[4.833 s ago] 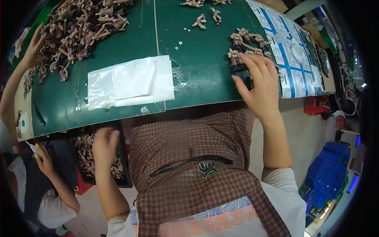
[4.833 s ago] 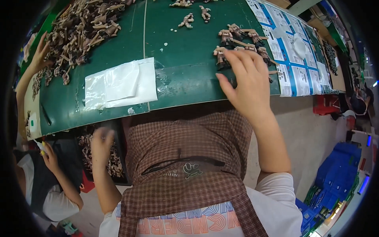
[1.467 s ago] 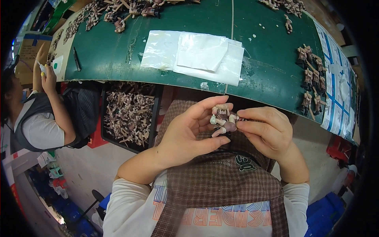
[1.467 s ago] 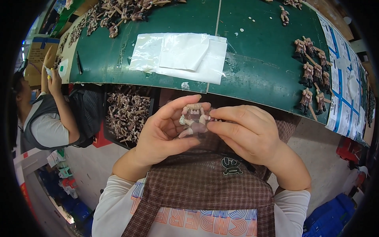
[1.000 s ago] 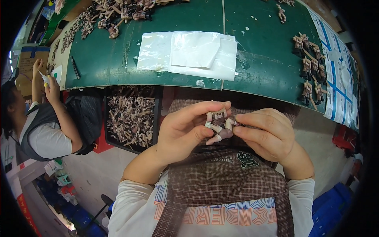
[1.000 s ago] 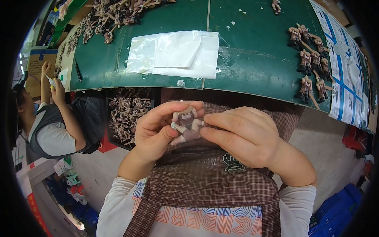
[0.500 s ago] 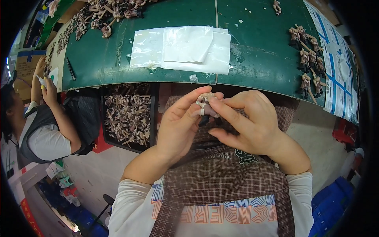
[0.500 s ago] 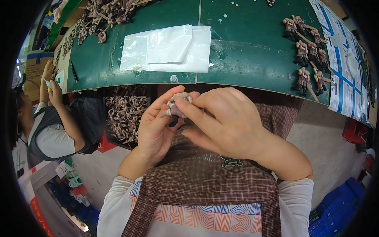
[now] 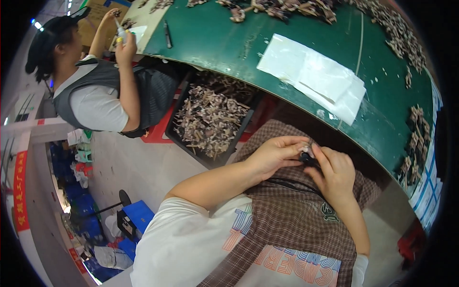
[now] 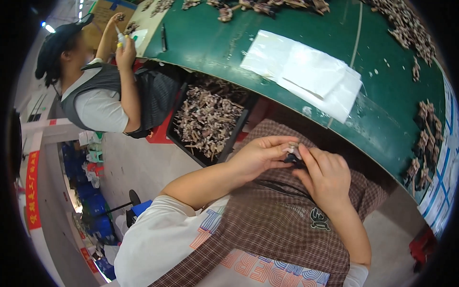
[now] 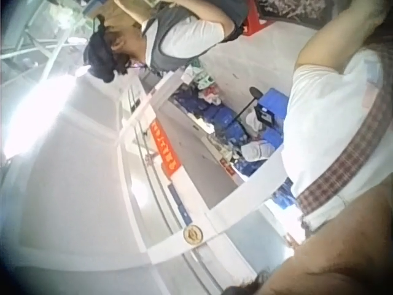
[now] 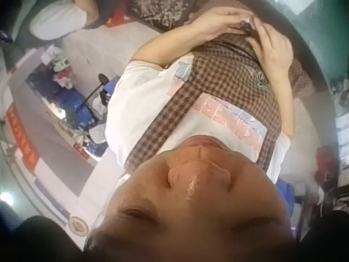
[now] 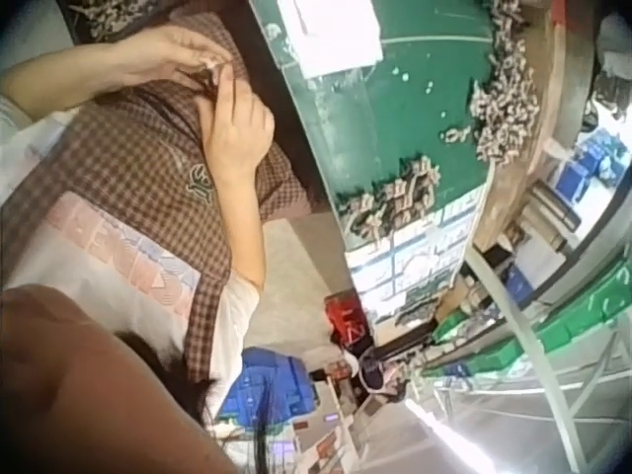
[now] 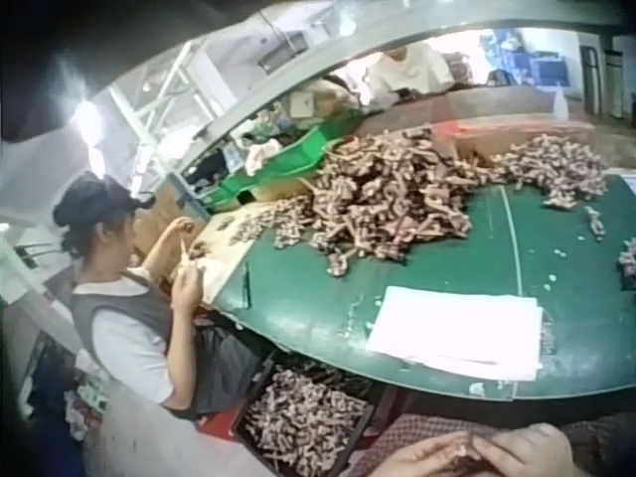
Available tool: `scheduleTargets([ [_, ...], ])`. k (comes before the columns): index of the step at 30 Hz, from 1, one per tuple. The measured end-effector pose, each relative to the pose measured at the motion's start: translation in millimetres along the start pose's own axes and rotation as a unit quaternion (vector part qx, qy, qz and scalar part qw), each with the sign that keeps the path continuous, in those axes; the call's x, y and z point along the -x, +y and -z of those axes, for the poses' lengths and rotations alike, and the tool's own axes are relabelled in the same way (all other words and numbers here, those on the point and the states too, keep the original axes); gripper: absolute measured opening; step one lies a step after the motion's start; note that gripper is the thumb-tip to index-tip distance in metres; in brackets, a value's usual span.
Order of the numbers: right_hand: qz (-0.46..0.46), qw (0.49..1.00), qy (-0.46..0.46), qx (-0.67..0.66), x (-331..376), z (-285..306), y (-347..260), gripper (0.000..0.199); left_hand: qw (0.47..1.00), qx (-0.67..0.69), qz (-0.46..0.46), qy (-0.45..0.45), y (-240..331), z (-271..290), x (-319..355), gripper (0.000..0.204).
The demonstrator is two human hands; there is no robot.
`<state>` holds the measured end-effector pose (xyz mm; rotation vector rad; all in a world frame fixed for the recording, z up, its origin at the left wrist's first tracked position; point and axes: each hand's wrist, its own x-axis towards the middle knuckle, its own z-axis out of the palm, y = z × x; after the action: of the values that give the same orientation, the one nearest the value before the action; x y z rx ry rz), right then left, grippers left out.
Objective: The person assembles toy figurines by attaching parts together by hand, wipes them with a cloth, lines the figurines up on the table, and applies glue to them using a squeeze bottle.
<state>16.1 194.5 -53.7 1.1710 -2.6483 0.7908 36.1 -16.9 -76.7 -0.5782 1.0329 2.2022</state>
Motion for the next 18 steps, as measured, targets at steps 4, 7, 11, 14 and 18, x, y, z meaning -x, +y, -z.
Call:
scheduleTargets([
  [4, -0.076, 0.993, -0.045, -0.075, 9, -5, -4, 0.059, 0.966, -0.068, -0.175, 0.178, 26, 57, -8, 0.03],
  [7, -0.102, 0.991, -0.065, -0.051, 16, -8, 0, 0.046, 0.91, -0.057, -0.316, 0.263, 59, 110, -18, 0.032],
  [11, -0.069, 0.992, -0.073, -0.073, 14, -11, 2, 0.027, 0.911, -0.104, -0.303, 0.261, 74, 139, -43, 0.031],
  [14, -0.059, 0.992, -0.092, -0.069, 14, -10, -5, 0.025, 0.84, -0.323, -0.334, 0.279, 80, 151, -71, 0.033],
  [18, -0.115, 0.99, -0.07, -0.036, 34, 2, -3, 0.024, 0.52, -0.701, -0.336, 0.355, 74, 90, -56, 0.027],
])
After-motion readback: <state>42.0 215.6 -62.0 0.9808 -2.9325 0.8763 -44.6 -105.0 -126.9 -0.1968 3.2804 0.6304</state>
